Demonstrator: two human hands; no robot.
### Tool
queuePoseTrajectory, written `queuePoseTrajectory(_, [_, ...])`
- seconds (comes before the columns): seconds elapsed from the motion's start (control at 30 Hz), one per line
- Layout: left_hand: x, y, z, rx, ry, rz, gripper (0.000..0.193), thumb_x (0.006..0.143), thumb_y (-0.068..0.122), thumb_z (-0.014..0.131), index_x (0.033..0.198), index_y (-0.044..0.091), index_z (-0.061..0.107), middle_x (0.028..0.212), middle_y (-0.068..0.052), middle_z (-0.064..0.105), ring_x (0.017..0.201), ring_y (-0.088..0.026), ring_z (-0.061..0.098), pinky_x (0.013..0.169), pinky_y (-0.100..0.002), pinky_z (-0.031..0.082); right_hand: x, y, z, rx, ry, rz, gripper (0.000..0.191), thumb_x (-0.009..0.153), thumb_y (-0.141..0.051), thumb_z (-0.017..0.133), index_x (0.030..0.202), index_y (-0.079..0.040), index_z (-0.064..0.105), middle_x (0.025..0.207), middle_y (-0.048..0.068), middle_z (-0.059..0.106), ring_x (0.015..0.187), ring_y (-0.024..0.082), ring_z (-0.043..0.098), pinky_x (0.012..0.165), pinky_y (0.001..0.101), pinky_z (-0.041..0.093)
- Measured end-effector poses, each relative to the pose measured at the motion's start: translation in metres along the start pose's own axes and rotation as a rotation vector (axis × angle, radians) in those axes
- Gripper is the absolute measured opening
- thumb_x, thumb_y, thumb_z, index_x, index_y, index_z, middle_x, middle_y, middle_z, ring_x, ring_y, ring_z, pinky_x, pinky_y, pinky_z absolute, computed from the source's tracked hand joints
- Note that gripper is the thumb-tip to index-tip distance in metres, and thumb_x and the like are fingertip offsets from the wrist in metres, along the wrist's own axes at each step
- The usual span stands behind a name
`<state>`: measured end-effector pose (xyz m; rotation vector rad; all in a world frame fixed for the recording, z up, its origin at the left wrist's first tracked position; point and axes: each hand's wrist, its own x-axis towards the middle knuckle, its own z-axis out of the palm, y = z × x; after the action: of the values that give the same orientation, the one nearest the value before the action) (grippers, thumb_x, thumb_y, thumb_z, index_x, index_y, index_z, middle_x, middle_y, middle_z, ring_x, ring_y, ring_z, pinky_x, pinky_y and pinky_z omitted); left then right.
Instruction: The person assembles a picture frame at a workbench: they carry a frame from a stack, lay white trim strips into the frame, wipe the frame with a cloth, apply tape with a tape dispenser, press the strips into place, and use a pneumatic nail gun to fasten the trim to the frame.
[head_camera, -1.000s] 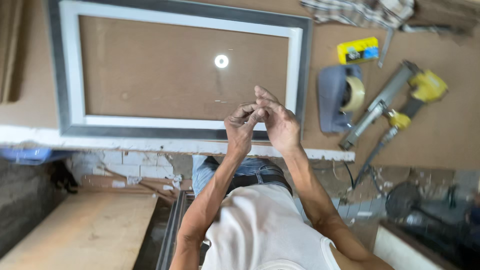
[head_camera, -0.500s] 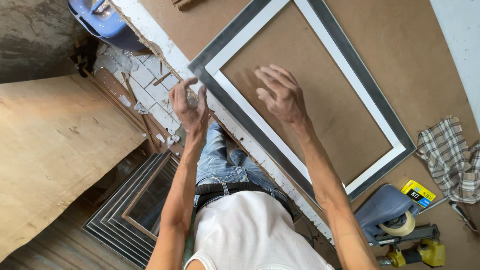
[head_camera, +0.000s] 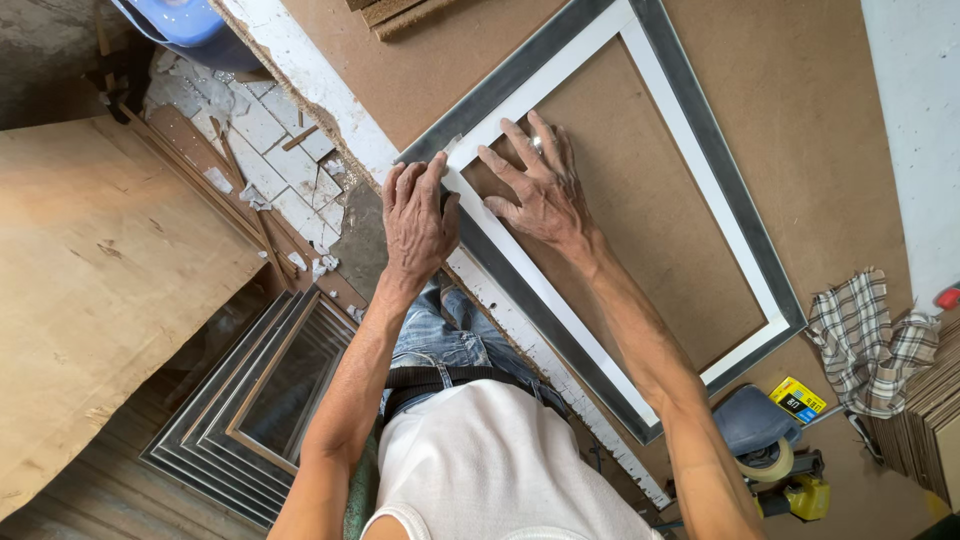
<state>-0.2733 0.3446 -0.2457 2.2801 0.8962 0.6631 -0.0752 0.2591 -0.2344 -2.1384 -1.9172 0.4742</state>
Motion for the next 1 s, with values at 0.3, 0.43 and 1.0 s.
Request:
queuePoseTrajectory(0.3, [0.009,-0.002,-0.004,0.067,0.097,-0.027,0.077,0.094,0.021,0.078,0.155,0.005,0.034,0.129,-0.015,0.056,0.132,-0.034,0.047,0.121,-0.053,0.029,0.02,-0.024,-0.012,-0.009,0.003,0.025,0.086,0.067,-0.052,0.091,0.145,-0.037,0.058,0.161,0.012,0.038,0.15,0.045,0.024,0.123,0.069,0.023])
queuePoseTrajectory(0.43, [0.017,0.003,-0.001,0.025,0.133,-0.146,0.088,0.085,0.017,0.08,0.156,0.003,0.03,0.124,-0.012,0.054,0.125,-0.03,0.044,0.114,-0.051,0.03,0.02,-0.028,-0.014,-0.026,0.02,0.038,0.091,0.067,-0.056,0.088,0.149,-0.035,0.054,0.162,0.011,0.038,0.15,0.044,0.024,0.121,0.0698,0.024])
queuePoseTrajectory(1.0, [0.012,0.0,-0.019,-0.622,-0.116,-0.885,0.021,0.094,0.025,0.077,0.094,0.004,0.078,0.069,-0.001,0.071,0.055,-0.005,0.055,0.049,-0.023,0.043,0.011,-0.015,0.01,0.04,0.107,0.024,0.094,0.078,-0.063,0.08,0.157,-0.028,0.043,0.166,0.009,0.035,0.153,0.043,0.021,0.123,0.0709,0.019])
